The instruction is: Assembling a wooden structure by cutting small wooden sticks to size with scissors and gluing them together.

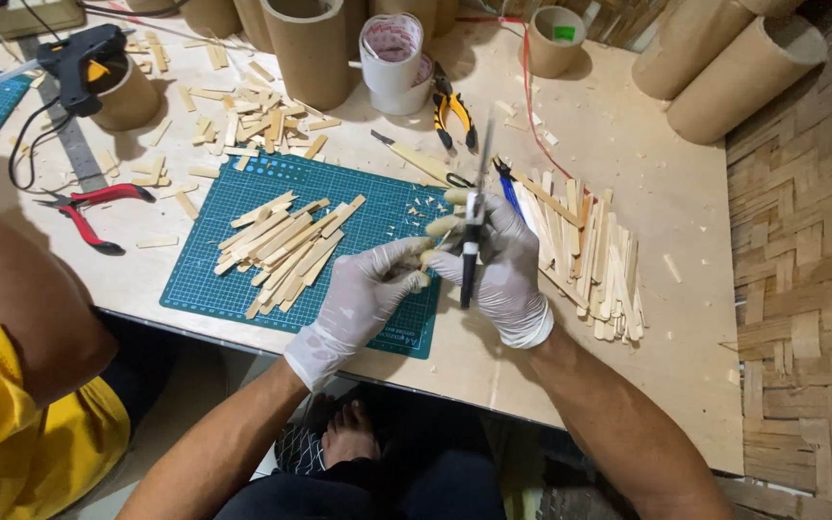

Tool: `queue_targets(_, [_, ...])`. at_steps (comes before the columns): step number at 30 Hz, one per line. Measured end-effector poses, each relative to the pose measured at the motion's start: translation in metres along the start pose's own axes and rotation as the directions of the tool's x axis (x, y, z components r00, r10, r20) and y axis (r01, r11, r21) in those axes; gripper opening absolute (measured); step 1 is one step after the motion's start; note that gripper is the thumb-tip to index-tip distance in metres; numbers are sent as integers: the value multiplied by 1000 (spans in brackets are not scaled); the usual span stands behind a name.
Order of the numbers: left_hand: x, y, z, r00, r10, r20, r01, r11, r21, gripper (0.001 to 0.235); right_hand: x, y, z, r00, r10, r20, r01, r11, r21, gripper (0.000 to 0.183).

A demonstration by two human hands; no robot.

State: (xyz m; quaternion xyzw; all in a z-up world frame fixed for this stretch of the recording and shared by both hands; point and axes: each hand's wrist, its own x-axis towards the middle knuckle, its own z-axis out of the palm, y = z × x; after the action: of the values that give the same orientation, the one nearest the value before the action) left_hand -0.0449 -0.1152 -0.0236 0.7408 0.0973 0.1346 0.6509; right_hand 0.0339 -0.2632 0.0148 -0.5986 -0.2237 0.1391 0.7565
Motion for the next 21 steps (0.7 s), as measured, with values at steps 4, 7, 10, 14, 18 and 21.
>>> queue_targets(4, [0,-3,-4,1000,26,0,-26,1000,12,44,0,-2,-1,1000,-19,-24,18,999,-51,62])
queue_targets(7, [1,1,-9,1000,16,-4,-16,999,39,30,2,2,-3,999,-53,-6,52,995,-80,60])
queue_targets(10, [0,-1,-12,1000,19,23,-22,992,126,25,-3,3,-1,999,-45,7,46,995,-90,58])
queue_targets(14, [8,-9,-21,999,-46,27,42,991,128,23,0,11,0,997,-64,42,69,990,-120,56])
queue_targets(18, [14,-12,-32,999,-49,6,48,995,84,27,3,17,-1,983,-169,72,181,956,-231,54])
queue_targets(21, [13,-10,-35,997,-74,5,74,997,29,27,2,-1,1,969,-239,69,248,916,-314,49])
